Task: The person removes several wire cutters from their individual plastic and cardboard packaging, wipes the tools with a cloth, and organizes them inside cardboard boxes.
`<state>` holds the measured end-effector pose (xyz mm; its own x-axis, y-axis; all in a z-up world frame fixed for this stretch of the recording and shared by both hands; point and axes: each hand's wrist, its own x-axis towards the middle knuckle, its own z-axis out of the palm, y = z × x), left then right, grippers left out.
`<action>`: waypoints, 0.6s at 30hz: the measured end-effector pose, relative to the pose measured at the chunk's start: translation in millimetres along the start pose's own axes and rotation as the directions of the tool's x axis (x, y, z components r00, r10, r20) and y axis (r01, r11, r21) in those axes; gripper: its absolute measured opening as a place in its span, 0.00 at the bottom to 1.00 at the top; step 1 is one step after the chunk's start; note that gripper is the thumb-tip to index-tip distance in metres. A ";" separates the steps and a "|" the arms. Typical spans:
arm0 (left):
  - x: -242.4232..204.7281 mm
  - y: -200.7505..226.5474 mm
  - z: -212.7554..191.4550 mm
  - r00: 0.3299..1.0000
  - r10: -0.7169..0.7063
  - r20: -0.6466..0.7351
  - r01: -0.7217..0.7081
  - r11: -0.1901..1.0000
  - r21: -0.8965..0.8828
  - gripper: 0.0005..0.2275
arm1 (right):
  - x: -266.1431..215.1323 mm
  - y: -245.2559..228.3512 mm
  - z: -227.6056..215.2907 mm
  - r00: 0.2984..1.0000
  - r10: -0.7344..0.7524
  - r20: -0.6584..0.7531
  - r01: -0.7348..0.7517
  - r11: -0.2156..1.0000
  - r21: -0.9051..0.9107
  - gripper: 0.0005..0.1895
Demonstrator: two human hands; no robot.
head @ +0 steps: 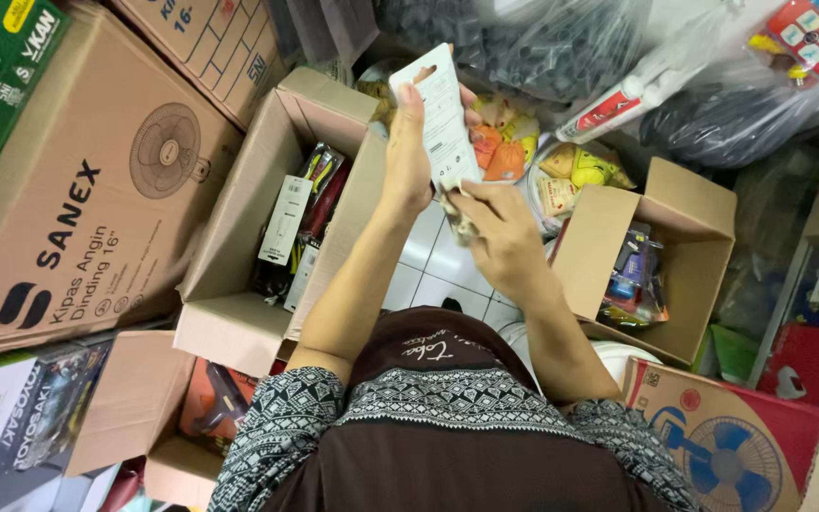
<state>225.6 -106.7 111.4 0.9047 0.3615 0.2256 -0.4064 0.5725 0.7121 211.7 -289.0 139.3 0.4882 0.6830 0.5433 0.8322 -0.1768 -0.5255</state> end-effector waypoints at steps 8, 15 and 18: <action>-7.6 -8.5 14.4 0.991 -0.070 0.111 0.069 0.997 0.019 0.28 | 24.4 8.7 -8.2 0.952 0.001 -0.308 -0.042 0.991 -0.126 0.27; -3.1 -16.0 -14.6 0.992 -0.066 0.110 0.072 0.996 -0.056 0.31 | 3.2 3.9 -12.7 0.989 0.147 0.034 -0.144 0.987 -0.078 0.25; -8.9 -16.8 -14.8 0.985 -0.097 0.144 0.105 0.993 -0.052 0.29 | 6.8 6.2 -8.1 0.969 0.138 -0.205 -0.140 0.990 0.001 0.22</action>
